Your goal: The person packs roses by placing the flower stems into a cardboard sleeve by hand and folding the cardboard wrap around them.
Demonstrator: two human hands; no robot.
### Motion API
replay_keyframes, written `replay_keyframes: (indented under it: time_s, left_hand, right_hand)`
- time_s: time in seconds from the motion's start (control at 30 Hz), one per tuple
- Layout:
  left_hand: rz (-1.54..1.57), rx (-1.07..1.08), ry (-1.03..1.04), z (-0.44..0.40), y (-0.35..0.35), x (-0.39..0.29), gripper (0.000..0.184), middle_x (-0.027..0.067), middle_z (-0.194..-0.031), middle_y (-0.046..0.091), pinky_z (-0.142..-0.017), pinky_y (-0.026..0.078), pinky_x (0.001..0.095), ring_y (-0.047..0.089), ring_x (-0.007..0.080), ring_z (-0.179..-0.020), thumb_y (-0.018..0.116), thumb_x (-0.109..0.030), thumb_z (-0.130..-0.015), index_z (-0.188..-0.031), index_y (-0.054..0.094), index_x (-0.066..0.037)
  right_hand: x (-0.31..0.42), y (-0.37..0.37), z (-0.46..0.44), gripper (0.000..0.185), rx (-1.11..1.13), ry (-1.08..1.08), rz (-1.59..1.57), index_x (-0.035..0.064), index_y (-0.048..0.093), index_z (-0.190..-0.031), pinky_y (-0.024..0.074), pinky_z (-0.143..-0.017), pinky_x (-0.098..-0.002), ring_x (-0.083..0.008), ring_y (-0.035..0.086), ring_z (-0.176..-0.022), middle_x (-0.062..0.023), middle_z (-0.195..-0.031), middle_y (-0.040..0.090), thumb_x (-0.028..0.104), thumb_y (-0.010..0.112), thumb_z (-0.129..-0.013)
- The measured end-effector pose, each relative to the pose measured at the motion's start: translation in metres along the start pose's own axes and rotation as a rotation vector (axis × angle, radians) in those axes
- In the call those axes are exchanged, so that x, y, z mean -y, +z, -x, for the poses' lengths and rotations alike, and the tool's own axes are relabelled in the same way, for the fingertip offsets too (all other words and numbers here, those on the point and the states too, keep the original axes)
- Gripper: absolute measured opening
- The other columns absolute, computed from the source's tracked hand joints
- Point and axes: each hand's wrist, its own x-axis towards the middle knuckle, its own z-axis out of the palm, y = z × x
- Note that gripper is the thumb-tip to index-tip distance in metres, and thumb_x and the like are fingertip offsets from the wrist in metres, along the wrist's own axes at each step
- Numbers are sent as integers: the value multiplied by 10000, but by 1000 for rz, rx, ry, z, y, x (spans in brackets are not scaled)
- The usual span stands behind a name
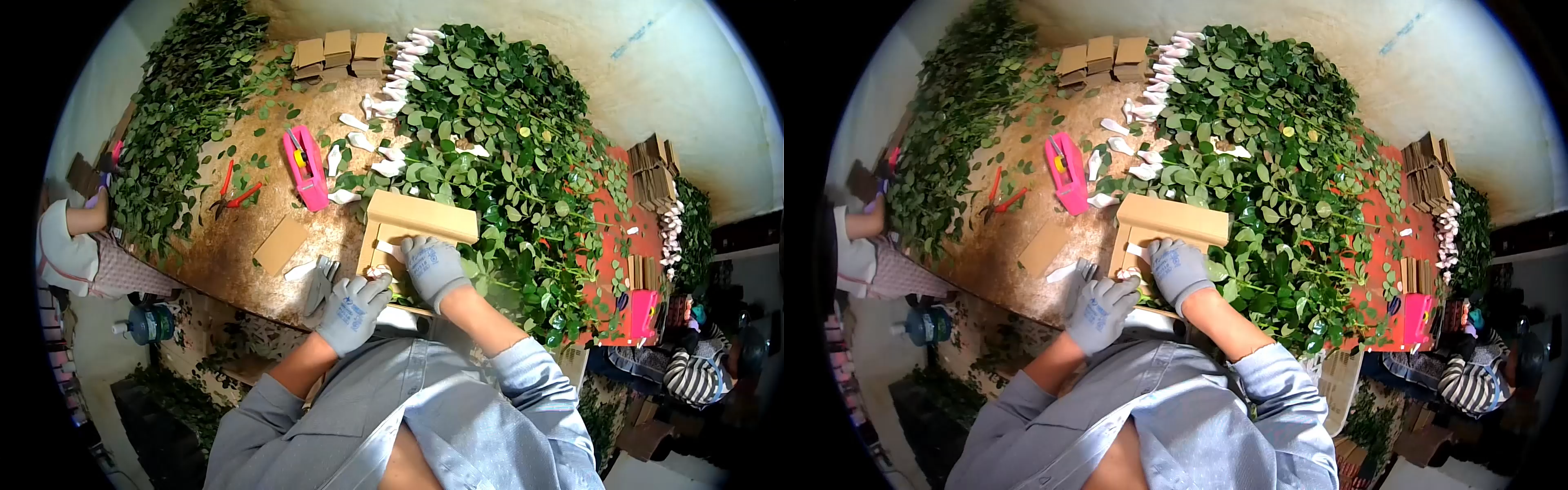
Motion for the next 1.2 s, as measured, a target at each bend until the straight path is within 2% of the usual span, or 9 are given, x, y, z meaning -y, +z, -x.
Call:
replay_keyframes:
  time_s: [0.17,0.3,0.4,0.5,0.53,0.63,0.77,0.87,1.2]
  left_hand:
    - [24,25,-17,2,5,2,302,33,-1282,646,-829,439,425,587,239,-977,610,-140,-822,-1111,697,-118]
    - [42,48,-17,2,6,4,308,35,-1281,645,-832,439,428,584,241,-972,609,-148,-827,-1119,701,-117]
    - [53,63,-24,-2,0,3,294,35,-1271,650,-836,440,429,578,247,-973,608,-154,-841,-1116,702,-115]
    - [75,108,-61,-7,-7,6,279,47,-1265,656,-871,447,431,575,259,-998,653,-163,-836,-1103,705,-101]
    - [201,84,-44,-11,-13,11,290,67,-1242,668,-875,460,438,579,279,-990,690,-170,-822,-1098,712,-84]
    - [338,46,-85,-22,-30,18,308,129,-1165,708,-887,498,438,612,315,-975,757,-124,-799,-1094,728,-40]
    - [195,-13,-109,-45,-37,44,290,119,-1133,711,-882,503,427,620,323,-981,744,-109,-820,-1102,724,-42]
    - [-53,169,-50,-50,-23,64,276,46,-946,650,-815,487,423,604,272,-956,744,-240,-849,-1084,678,-109]
    - [-204,278,-21,-55,-17,84,78,63,-926,662,-825,489,427,618,278,-962,695,-168,-843,-899,661,-126]
  right_hand:
    - [1,-4,-1,236,-77,-94,-161,106,602,-1179,575,-771,-446,-331,703,-925,-151,-1087,619,155,594,-947]
    - [0,-2,-6,277,60,-101,-239,112,607,-1232,575,-787,-460,-352,705,-942,-164,-1102,626,167,582,-962]
    - [-5,19,-6,287,-124,-173,-349,130,601,-1260,574,-788,-462,-337,706,-934,-141,-1124,654,173,569,-977]
    - [-6,14,-6,324,-63,-213,-286,139,593,-1296,574,-781,-454,-332,707,-944,-141,-1127,654,175,569,-975]
    - [-4,-2,-8,358,65,-176,-229,146,589,-1323,575,-780,-452,-333,709,-956,-141,-1129,655,174,577,-967]
    - [-3,-2,-11,368,60,-182,-238,141,591,-1323,577,-782,-452,-339,708,-969,-143,-1128,654,167,585,-956]
    - [-2,-6,-10,387,84,-179,-233,133,592,-1342,579,-801,-450,-333,708,-991,-141,-1167,654,160,587,-956]
    - [-2,-9,-10,417,130,-163,-259,127,578,-1373,580,-825,-456,-344,706,-1025,-153,-1215,650,142,585,-956]
    - [-13,0,-14,274,103,-163,-399,78,577,-1227,582,-847,-476,-378,710,-1035,-185,-1169,681,128,584,-957]
